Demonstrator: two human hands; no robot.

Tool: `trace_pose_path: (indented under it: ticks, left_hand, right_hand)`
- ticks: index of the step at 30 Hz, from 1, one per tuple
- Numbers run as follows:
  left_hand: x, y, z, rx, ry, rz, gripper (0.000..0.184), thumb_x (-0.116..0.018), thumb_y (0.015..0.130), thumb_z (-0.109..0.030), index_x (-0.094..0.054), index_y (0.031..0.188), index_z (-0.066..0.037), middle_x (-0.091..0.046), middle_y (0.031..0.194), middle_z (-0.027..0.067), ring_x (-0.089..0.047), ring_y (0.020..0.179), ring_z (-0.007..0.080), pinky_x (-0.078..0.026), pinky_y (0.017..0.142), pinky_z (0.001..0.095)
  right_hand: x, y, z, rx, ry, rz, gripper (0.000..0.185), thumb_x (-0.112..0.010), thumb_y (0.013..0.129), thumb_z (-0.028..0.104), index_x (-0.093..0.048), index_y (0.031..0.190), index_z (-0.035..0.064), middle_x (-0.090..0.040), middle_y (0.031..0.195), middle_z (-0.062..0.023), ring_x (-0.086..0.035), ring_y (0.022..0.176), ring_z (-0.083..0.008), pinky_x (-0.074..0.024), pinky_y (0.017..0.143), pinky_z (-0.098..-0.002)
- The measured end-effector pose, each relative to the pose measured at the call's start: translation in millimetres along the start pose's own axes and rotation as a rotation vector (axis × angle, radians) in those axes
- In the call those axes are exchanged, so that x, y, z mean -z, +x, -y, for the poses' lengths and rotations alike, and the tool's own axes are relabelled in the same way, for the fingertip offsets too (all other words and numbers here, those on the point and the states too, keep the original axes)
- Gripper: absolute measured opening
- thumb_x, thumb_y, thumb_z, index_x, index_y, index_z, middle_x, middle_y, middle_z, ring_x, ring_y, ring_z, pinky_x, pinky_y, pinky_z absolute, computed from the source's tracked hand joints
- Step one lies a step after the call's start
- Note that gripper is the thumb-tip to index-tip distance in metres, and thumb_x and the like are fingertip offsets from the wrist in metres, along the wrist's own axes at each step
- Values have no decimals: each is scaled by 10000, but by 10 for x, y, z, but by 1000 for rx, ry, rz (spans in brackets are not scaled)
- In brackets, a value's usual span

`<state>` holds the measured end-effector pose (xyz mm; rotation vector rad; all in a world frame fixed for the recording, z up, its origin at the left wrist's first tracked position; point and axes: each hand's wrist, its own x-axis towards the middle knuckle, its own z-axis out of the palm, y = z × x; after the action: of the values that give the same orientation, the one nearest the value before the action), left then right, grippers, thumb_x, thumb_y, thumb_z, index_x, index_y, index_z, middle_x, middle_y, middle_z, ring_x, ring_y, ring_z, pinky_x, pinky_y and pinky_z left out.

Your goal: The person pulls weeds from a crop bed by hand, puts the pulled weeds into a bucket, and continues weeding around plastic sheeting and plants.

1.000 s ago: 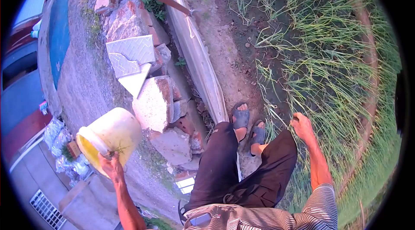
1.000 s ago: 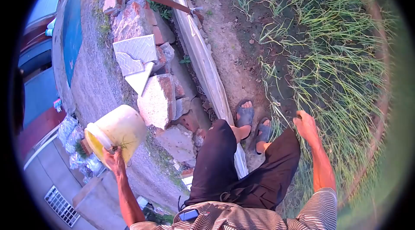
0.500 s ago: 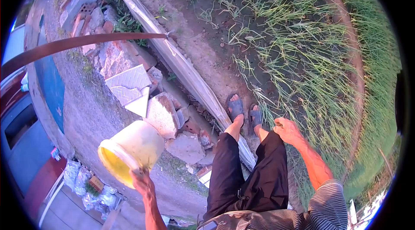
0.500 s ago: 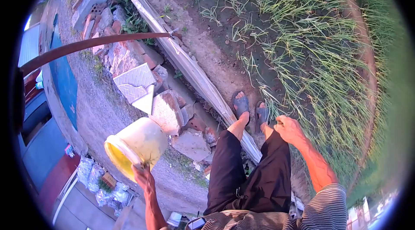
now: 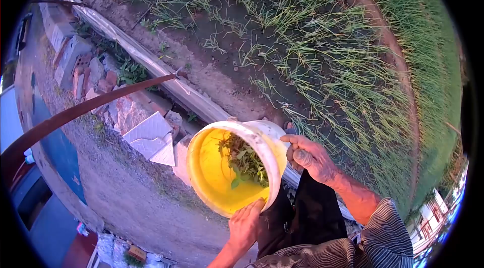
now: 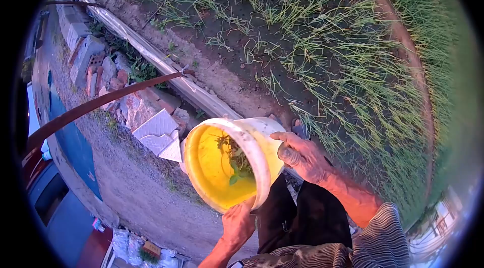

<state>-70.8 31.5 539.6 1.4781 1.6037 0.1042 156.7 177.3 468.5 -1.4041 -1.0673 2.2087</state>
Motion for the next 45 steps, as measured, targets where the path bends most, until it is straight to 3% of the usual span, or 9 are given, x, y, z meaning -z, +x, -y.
trace_pose_path:
  ticks: [7,12,20,24,27,31,36,38,45]
  left_hand:
    - [-105,283,132,-321,119,176,385,-588,784,-47,-588,1168,-23,-678,1169,156,-672,1024,306,-526,850,407]
    - [20,352,150,-502,251,194,295,-657,750,-116,-595,1031,-53,-708,1058,121,-692,942,276,-533,804,404]
    - [382,432,301,-545,317,276,288,-643,778,-129,-601,1057,-72,-688,1116,111,-666,1007,265,-478,948,437]
    - [816,595,219,-527,383,65,360,-658,807,-113,-598,1162,-131,-544,1389,63,-499,1301,259,-261,1161,531]
    - [1482,745,457,-187,325,-329,525,-747,786,-126,-583,1279,-57,-557,1384,144,-516,1294,278,-283,1150,492]
    - [2728,817,944,70,-602,-992,502,-499,1025,-281,-443,1398,51,-530,1393,204,-493,1316,298,-355,1109,432]
    - [3856,1278,528,-263,-1060,-916,606,-493,1023,-413,-388,1384,63,-497,1318,146,-555,1047,221,-399,1027,385]
    - [4249,1419,664,-474,-1148,-447,624,-532,995,-461,-418,1343,44,-463,1360,140,-527,1079,203,-411,948,366]
    - [4311,1587,419,-388,-1271,-298,584,-526,951,-601,-627,1009,-29,-604,770,88,-538,532,125,-392,579,270]
  right_hand:
    - [111,-448,434,-123,-254,-36,864,-678,873,556,-338,1447,7,-643,1054,-137,-638,945,-214,-523,771,-372]
    - [-97,-559,241,-334,-558,-290,617,-699,863,314,-408,1293,-18,-677,889,-217,-691,828,-386,-540,731,-443]
    - [-164,-478,236,-454,-255,-221,583,-640,876,247,-400,1310,-59,-646,915,-132,-639,627,-161,-535,528,-286]
    - [-217,-224,396,-390,8,-329,492,-600,837,154,-444,1236,-88,-631,918,-145,-634,612,-168,-541,508,-274]
    - [-79,-1,415,-406,170,-411,498,-620,818,137,-450,1230,-86,-634,904,-154,-647,641,-175,-530,470,-267]
    - [123,290,420,-249,230,-469,473,-625,809,140,-455,1203,-59,-616,867,-109,-582,595,-125,-495,466,-237]
    - [459,882,388,-290,123,-650,439,-635,787,99,-452,1164,-32,-589,809,-69,-533,543,-101,-450,441,-226]
    - [543,964,378,-301,137,-712,420,-636,788,97,-460,1149,-24,-589,814,-64,-536,548,-99,-452,439,-227]
    - [901,1020,686,-368,358,-870,287,-638,799,85,-530,1057,20,-575,773,-41,-531,530,-107,-441,418,-235]
